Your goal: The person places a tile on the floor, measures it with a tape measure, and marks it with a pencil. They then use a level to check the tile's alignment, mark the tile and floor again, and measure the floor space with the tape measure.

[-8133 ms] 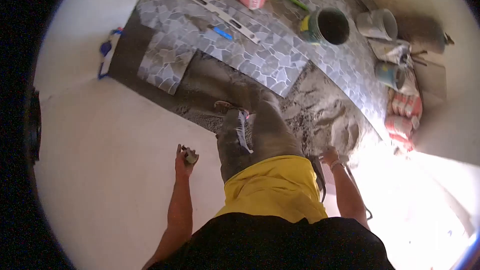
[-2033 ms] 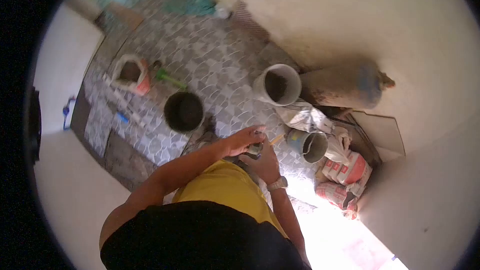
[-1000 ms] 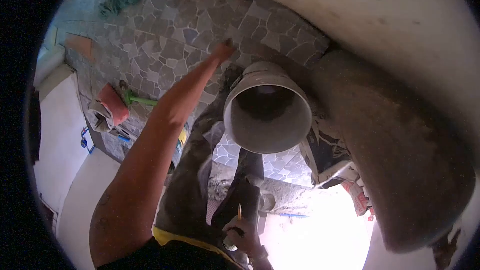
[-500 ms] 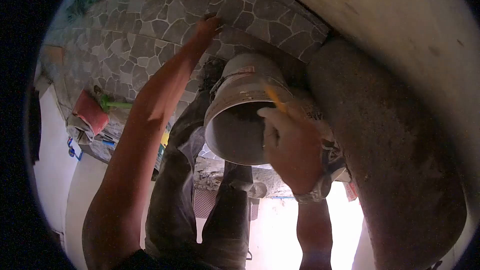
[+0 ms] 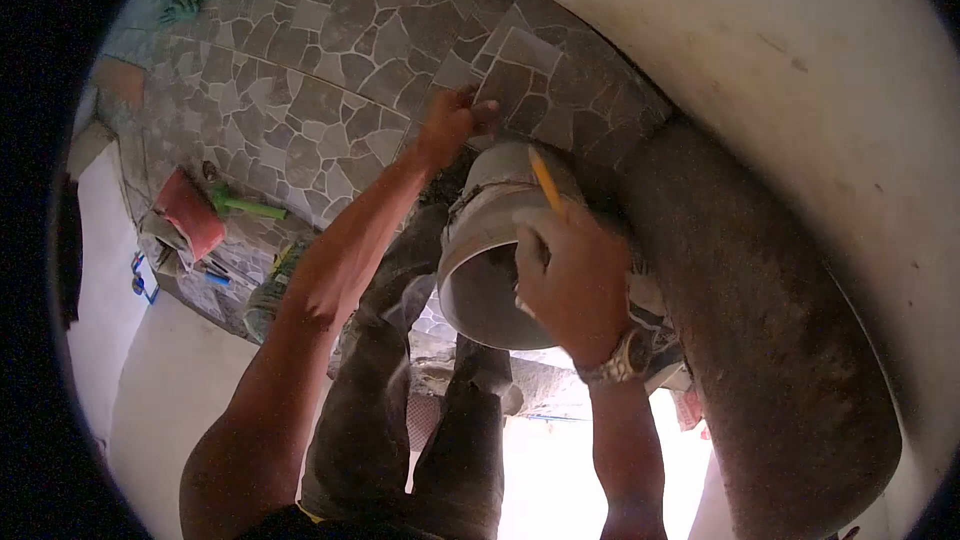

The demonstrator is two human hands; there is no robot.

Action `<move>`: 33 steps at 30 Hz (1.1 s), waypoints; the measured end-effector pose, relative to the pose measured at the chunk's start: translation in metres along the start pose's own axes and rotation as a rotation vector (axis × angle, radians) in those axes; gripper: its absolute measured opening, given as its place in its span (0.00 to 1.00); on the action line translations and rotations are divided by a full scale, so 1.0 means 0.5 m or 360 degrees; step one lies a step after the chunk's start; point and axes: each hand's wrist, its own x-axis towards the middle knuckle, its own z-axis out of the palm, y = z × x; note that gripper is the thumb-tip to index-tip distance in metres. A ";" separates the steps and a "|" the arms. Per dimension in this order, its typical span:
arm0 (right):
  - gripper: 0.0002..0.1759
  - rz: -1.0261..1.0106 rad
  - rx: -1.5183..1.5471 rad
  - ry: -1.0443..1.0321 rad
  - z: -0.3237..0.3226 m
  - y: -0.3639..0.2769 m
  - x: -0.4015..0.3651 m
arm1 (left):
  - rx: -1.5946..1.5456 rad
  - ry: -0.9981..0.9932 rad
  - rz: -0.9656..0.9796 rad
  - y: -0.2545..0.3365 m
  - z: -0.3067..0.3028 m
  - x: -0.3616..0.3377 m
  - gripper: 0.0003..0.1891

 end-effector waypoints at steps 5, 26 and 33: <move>0.08 0.0035 0.0150 -0.0008 0.008 -0.043 -0.110 | -0.0039 0.0286 0.0122 0.087 -0.061 -0.157 0.25; 0.09 0.0358 0.0469 0.0030 0.059 -0.023 -0.225 | 0.0205 0.1078 0.0399 0.392 -0.424 -0.272 0.18; 0.09 0.0384 0.0426 0.0105 0.071 -0.026 -0.229 | 0.0300 0.1037 0.0415 0.388 -0.417 -0.215 0.15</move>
